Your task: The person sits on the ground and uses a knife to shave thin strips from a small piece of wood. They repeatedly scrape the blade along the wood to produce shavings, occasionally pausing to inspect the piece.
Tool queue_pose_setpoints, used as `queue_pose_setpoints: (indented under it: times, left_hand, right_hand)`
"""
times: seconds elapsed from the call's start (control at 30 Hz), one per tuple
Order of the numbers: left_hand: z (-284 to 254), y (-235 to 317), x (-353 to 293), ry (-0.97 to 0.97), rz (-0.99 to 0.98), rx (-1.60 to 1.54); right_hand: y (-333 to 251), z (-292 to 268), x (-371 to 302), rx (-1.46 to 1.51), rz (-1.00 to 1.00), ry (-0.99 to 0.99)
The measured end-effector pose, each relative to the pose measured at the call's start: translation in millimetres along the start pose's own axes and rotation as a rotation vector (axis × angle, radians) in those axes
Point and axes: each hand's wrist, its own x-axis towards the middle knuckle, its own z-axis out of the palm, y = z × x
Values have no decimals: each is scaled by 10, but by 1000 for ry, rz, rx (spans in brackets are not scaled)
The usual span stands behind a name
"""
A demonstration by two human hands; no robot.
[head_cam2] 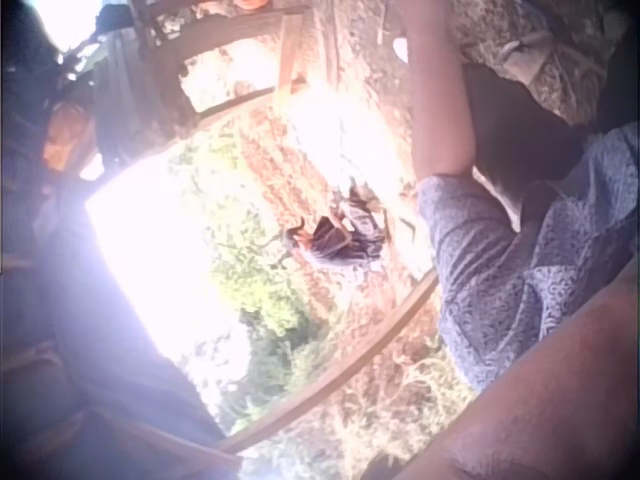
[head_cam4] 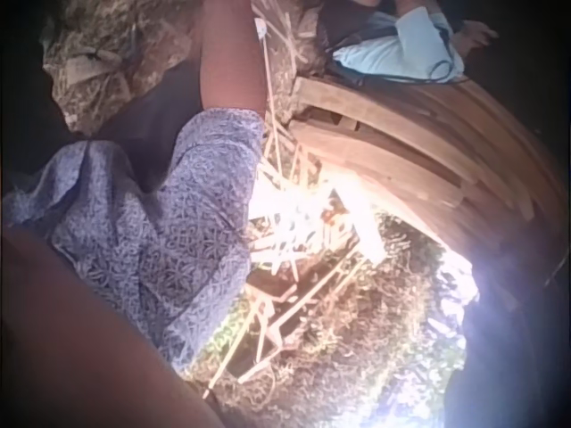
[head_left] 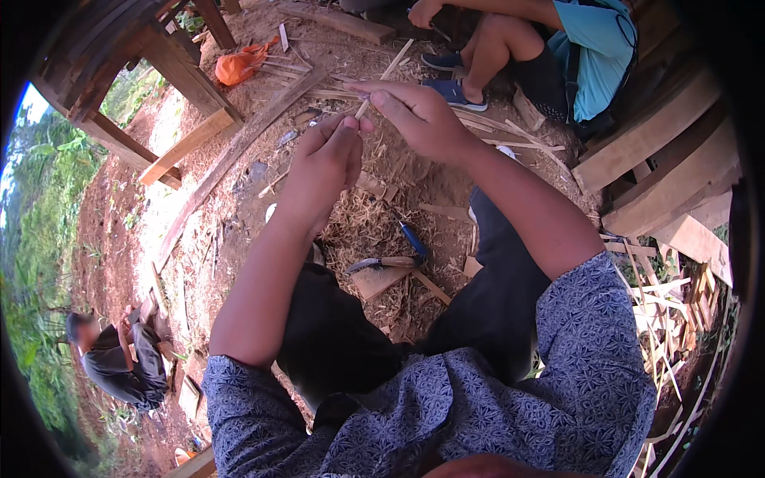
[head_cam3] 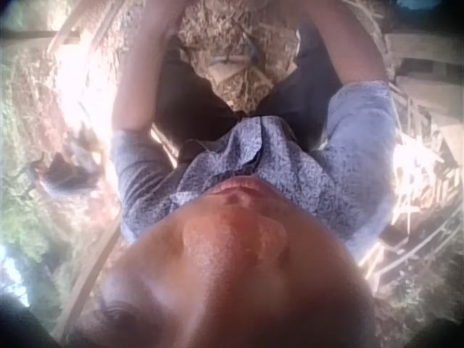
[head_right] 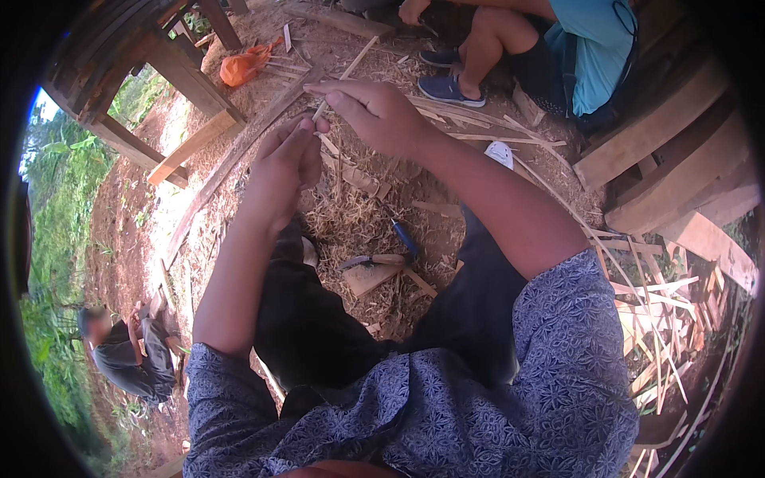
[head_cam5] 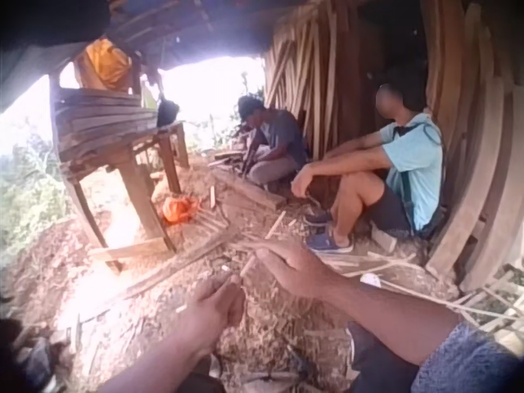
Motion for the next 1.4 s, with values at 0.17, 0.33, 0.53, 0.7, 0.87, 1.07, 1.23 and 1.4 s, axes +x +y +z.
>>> queue_pose_setpoints:
  times: [0.17,0.33,0.53,0.7,0.87,1.07,1.23,1.4]
  left_hand:
    - [48,-14,40,-20,1,-28]
    - [26,-1,-9,-20,19,-11]
    - [-16,-11,-6,-61,-40,-65]
    - [75,35,-31,-55,-36,-66]
    - [8,12,-41,-102,-45,-112]
    - [22,9,-45,-54,-43,-85]
    - [73,8,-8,-74,-25,-54]
    - [-16,-2,-52,-55,-22,-11]
  right_hand:
    - [258,-215,151,-92,77,151]
    - [173,-177,107,-32,5,69]
    - [55,-58,1,3,24,46]
    - [270,-290,159,-73,53,192]
    - [181,-224,83,-45,9,75]
    - [18,-9,-64,-17,-26,-53]
    - [253,-281,149,-68,52,173]
    - [20,-174,61,-19,27,-16]
